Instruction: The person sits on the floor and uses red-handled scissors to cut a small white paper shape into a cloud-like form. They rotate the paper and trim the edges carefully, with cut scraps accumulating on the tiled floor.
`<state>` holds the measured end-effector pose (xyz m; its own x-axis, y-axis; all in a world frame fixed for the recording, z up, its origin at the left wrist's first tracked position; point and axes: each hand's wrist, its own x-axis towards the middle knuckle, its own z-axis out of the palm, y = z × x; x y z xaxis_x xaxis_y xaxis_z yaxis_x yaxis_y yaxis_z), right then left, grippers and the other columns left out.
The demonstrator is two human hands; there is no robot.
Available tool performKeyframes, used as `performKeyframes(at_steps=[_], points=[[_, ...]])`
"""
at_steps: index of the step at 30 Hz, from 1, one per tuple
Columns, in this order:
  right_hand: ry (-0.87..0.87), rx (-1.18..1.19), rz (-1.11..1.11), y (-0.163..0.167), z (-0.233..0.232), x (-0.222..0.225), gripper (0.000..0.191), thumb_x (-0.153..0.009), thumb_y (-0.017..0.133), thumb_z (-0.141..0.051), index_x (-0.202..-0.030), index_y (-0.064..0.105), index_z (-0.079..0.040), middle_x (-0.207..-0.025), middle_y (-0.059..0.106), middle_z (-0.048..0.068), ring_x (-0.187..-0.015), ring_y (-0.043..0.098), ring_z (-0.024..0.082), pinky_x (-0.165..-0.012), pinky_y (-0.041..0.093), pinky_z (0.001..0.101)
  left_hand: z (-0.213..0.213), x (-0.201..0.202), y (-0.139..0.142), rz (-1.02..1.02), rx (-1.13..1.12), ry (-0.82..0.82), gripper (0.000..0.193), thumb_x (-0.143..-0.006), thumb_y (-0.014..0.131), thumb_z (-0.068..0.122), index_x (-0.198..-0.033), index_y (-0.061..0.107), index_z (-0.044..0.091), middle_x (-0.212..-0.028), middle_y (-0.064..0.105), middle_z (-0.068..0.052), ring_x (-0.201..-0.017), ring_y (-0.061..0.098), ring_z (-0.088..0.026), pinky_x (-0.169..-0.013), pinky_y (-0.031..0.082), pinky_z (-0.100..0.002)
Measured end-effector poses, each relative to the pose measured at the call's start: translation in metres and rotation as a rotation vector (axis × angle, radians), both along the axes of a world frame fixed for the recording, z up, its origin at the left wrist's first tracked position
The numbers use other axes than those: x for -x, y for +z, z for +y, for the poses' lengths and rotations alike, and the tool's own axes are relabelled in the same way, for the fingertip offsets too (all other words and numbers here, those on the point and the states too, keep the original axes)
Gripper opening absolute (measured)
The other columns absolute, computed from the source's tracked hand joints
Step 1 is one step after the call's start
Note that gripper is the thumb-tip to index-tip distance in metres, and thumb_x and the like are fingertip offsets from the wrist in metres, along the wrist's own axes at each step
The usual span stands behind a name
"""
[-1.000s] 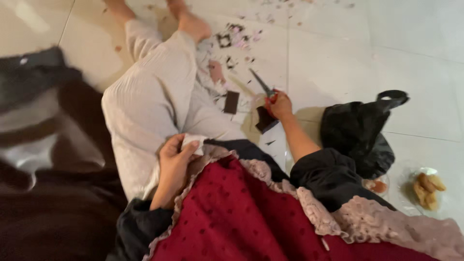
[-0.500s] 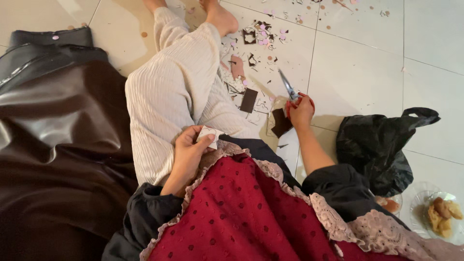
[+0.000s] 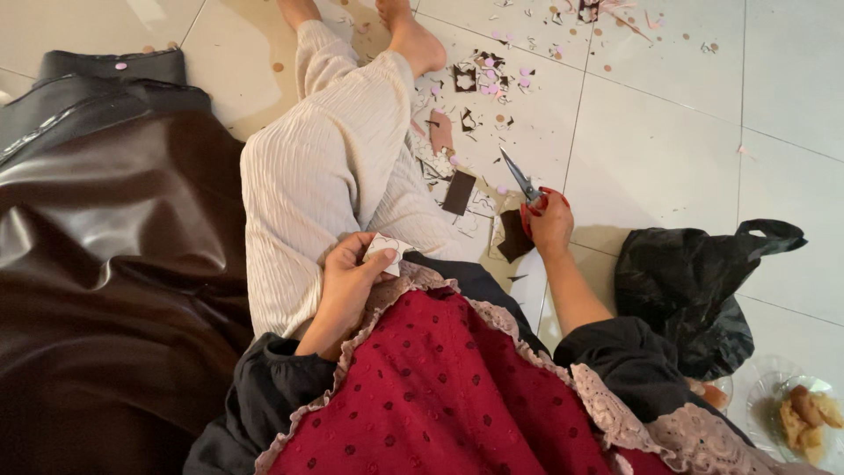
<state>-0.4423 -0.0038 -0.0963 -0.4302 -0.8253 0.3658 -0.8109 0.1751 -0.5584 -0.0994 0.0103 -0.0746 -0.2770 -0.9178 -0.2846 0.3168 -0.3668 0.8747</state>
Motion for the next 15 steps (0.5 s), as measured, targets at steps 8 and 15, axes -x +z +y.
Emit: performKeyframes(at_steps=[8,15], points=[[-0.189,-0.011,-0.363,0.001,-0.001,-0.002,0.019,-0.089,0.076,-0.003,-0.102,0.063,-0.001,-0.084,0.068,0.006,-0.077,0.067,0.018,-0.071,0.055,0.0344,-0.001,0.001,-0.007,0.024,0.017,0.000,0.023,-0.093,0.070,0.006,-0.114,0.065,-0.002,-0.097,0.072,-0.005,-0.077,0.066,-0.008,-0.068,0.055,-0.021],[0.186,-0.002,-1.345,0.050,0.006,-0.025,0.033,-0.080,0.076,0.006,-0.089,0.050,-0.012,-0.090,0.063,0.002,-0.079,0.067,0.015,-0.071,0.060,0.0319,0.002,0.004,0.005,0.106,-0.003,0.078,0.023,-0.096,0.068,0.007,-0.117,0.064,-0.001,-0.100,0.072,-0.005,-0.082,0.068,-0.009,-0.072,0.057,-0.022]])
